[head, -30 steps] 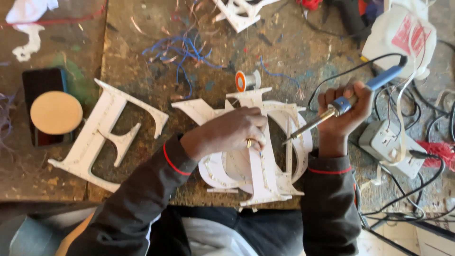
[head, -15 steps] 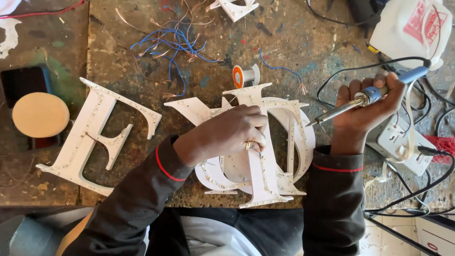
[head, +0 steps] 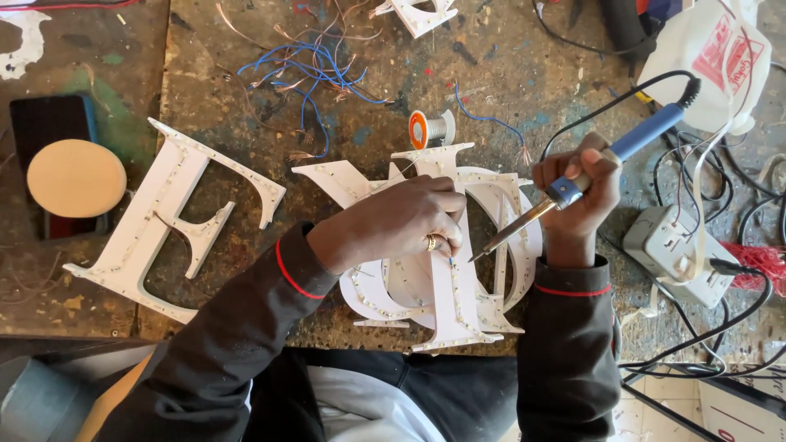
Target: Soldering electrical wires to LED strips attached to plastic sign letters on a workbench.
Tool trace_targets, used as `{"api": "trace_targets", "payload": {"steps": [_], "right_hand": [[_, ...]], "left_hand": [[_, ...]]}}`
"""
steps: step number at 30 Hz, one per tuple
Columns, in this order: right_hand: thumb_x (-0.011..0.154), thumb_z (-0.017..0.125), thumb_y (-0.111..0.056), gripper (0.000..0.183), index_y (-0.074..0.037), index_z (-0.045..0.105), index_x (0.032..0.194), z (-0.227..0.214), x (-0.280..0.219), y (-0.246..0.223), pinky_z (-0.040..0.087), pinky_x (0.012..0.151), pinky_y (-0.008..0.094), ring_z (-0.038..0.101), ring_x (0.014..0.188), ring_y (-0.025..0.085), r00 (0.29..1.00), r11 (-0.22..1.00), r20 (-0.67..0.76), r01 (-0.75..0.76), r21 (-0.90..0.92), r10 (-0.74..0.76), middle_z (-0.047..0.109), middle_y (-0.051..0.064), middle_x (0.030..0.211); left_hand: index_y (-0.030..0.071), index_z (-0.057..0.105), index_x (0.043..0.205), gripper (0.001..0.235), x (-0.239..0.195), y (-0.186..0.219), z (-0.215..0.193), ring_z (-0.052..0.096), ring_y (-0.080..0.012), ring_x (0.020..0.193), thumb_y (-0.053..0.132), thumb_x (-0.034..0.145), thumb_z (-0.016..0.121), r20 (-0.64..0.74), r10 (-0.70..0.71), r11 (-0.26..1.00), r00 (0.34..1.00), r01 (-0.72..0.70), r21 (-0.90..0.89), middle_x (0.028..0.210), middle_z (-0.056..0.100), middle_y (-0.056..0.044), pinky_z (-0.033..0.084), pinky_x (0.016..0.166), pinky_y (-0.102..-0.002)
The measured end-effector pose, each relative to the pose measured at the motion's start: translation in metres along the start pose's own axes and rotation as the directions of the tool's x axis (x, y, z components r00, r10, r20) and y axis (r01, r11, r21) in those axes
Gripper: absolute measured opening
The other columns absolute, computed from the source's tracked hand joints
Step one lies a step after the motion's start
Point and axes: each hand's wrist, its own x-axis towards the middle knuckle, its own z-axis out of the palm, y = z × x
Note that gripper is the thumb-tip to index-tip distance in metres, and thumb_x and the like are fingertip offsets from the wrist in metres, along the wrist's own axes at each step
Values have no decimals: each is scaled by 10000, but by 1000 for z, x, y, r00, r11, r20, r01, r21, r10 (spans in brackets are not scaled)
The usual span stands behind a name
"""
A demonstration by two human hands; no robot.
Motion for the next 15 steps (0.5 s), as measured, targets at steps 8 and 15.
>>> {"api": "trace_targets", "payload": {"steps": [8,15], "right_hand": [[1064,523,-201,249,-182,526,815,2,-1,16,332,434,290,364,425,91,999,999,10,34,-23,-34,336,-22,487],[1075,522,-191,259,-157,535,819,0,-1,20,324,419,277,394,398,89,998,996,54,48,-71,-44,373,-6,476]], "left_hand": [[256,881,934,133,0,-2,1,632,-237,1078,383,966,855,3,0,1000,1000,0,23,914,616,26,559,1020,-441],[265,879,930,119,0,2,-2,644,-232,1097,379,962,859,4,-8,999,1000,8,35,920,617,30,562,1023,-431]]}}
